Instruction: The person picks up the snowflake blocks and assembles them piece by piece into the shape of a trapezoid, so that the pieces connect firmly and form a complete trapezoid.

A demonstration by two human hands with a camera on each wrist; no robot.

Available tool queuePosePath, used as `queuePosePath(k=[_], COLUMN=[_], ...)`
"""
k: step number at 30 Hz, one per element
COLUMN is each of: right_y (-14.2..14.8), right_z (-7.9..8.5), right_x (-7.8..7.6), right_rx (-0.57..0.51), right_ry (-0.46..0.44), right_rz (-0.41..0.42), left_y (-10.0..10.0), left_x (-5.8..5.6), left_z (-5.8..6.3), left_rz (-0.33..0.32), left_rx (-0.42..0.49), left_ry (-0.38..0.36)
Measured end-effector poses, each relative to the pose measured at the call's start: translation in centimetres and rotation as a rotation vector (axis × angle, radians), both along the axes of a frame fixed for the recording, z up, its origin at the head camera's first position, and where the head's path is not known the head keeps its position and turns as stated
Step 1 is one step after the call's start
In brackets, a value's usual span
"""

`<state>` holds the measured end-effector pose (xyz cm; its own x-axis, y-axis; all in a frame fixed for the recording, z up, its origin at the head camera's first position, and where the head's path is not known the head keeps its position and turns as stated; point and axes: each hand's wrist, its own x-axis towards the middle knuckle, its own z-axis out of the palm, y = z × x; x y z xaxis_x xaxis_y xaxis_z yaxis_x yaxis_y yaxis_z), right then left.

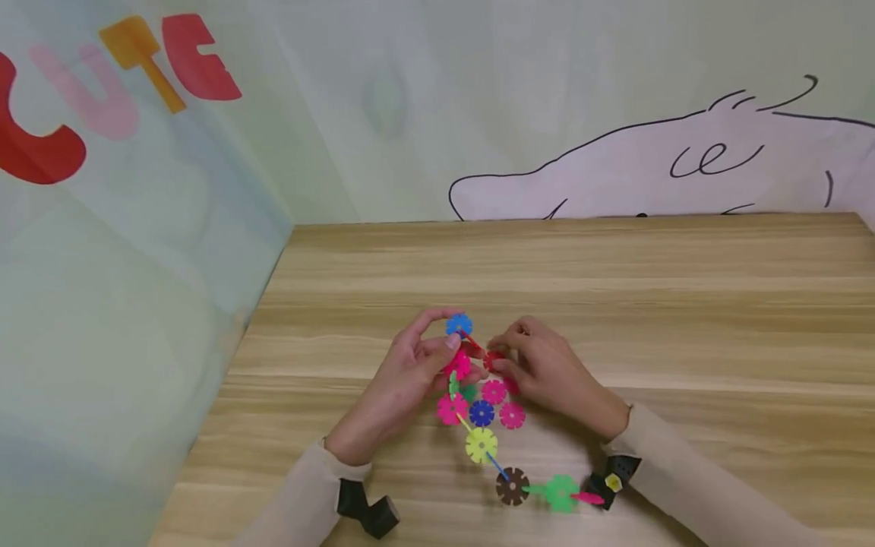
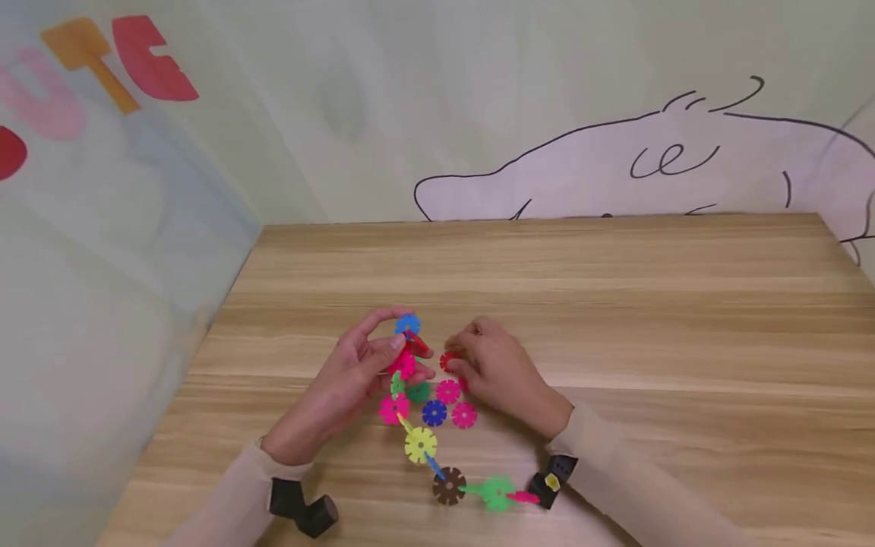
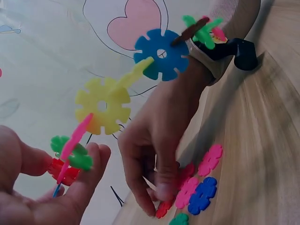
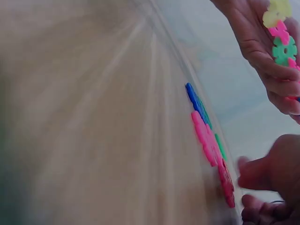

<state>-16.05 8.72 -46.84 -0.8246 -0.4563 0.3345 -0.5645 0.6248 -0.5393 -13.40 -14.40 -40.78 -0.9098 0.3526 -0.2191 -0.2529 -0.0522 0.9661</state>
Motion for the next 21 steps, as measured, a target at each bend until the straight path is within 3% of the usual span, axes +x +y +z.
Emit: queuePosePath(k=[2,5,11,16,21], right_y=[-0.2,-0.2,0.9,2.0,2.1], right_z=[-0.1,-0.2,0.1,1.9,3.8], right_x=[-0.2,-0.2,-0.1,0.9,1.8], right_rx=[0.086,0.093,-0.133,-0.316,-0.503], right_ry=[-0.03,-0.067,-0.246,-0.427,-0.561], right_rz=[0.013,0.009,-0.031,-0.064,-0.025], left_y=[0.0,0.1,0.5,0.7,0.8], left_x=[0.0,-0.1,-0.2,0.0,0.2], left_z=[0.0,0.0,0.0,-0.1,-0.1], left_rz=[0.005,0.009,0.009,0.007,0.003], left_rx=[0.028,0.027,0.023,0.028,0.006], left_ry=[-0.006,-0.001,0.017,0.044,0.07])
